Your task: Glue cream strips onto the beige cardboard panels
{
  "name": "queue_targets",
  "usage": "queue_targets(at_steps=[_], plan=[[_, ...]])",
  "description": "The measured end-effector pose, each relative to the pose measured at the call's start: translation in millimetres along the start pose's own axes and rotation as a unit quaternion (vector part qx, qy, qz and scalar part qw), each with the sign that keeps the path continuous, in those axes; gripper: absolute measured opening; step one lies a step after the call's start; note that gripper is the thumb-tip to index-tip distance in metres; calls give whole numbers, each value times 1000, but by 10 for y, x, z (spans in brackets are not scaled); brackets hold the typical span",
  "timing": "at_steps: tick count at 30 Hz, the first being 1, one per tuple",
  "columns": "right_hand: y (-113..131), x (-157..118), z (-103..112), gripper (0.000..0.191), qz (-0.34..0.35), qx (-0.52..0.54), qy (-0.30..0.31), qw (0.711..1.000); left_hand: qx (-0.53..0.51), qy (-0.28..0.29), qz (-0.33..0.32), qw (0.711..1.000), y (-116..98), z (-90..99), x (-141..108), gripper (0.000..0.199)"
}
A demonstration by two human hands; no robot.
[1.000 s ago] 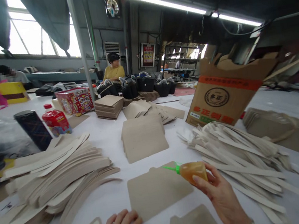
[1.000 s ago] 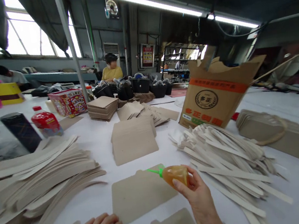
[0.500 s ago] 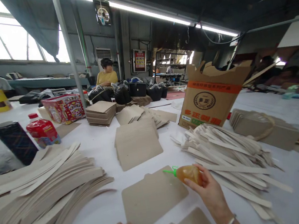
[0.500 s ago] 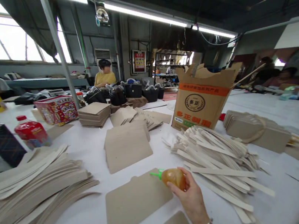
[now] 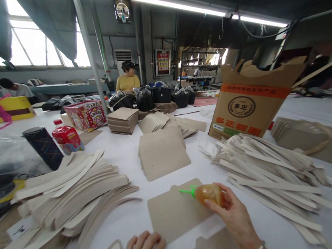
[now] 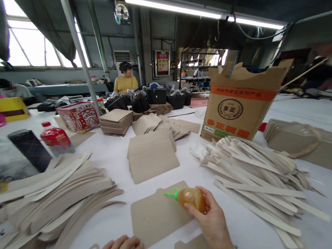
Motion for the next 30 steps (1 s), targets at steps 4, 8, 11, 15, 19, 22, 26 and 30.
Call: queue_targets(at_steps=[4, 8, 11, 15, 19, 22, 26, 30], plan=[[37, -51, -135, 71, -1, 8, 16, 1000, -6, -2, 4, 1000, -69, 49, -32, 49], [80, -103, -279, 72, 2, 17, 32, 999, -6, -4, 9, 1000, -83, 51, -49, 50], [113, -139, -382, 69, 9, 19, 39, 999, -6, -2, 6, 1000, -99, 61, -59, 52], [176, -205, -552, 68, 6, 50, 66, 997, -6, 1, 10, 1000, -110, 75, -77, 55], [306, -334, -748, 66, -92, 169, 137, 972, -15, -27, -9, 999, -32, -6, -63, 42], [464, -419, -825, 53, -202, 311, 232, 899, -9, -52, -34, 998, 37, -102, -52, 34], [616, -331, -648, 44, -255, 395, 260, 843, 3, -49, -46, 998, -4, -74, -75, 29], [553, -48, -174, 36, -228, 409, 210, 858, -35, -119, -47, 991, -47, 257, -72, 26]])
Point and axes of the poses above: each hand's wrist, its own x-axis towards the middle knuckle, its own z-axis out of the back of the hand, y = z × x, the point moved 2 cm from there along x, towards the middle knuckle, and after that the axes turned 14 degrees about -x, right-handed, at the moved point
